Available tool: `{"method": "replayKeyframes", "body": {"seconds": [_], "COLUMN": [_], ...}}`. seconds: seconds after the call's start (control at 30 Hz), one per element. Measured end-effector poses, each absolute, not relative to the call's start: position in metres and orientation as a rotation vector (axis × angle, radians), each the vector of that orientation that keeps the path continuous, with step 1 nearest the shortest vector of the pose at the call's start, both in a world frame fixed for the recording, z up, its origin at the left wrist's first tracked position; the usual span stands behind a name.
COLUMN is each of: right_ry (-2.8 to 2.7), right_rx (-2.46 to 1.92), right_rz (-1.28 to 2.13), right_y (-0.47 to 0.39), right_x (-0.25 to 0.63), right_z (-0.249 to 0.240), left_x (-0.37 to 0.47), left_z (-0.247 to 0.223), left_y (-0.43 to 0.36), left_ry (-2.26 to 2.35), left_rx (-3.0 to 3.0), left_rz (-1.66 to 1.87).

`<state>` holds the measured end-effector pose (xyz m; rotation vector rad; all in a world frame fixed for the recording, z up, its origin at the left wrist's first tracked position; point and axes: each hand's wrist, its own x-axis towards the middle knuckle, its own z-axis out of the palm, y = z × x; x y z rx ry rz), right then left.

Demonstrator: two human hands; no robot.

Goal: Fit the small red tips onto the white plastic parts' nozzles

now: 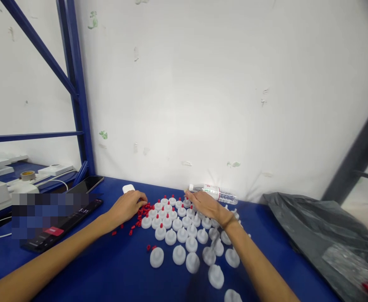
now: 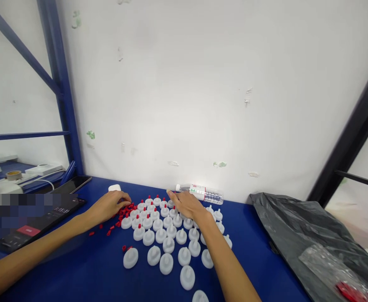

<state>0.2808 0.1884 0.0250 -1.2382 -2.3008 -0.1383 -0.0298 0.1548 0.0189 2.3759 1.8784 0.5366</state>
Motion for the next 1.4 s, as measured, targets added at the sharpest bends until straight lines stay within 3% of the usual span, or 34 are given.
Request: {"method": "replayKeyframes", "body": {"seconds": [0.6, 0.83, 1.17, 1.4], "right_ry": [-2.241, -2.464, -2.493, -2.427], "right_rx": [-1.012, -0.777, -0.649, -0.630], "right_rz": [-0.184, -0.380, -0.475, -0.497], "right_y": [0.149, 0.126, 0.103, 0.101], "right_x": [0.291, 0.260, 0.239, 0.230], "right_z": [0.023, 0.039, 0.039, 0.044], "left_x": [-0.015, 0.003, 0.028, 0.032], "left_z": [0.034, 0.038, 0.040, 0.033], "left_y": [0.139, 0.117, 0.091, 0.094], "left_ry": [1.888, 1.364, 1.039, 1.136], "left_rx": [2.484, 2.847, 3.219, 2.810], "left_rz": [0.840, 1.195, 0.963, 1.043]}}
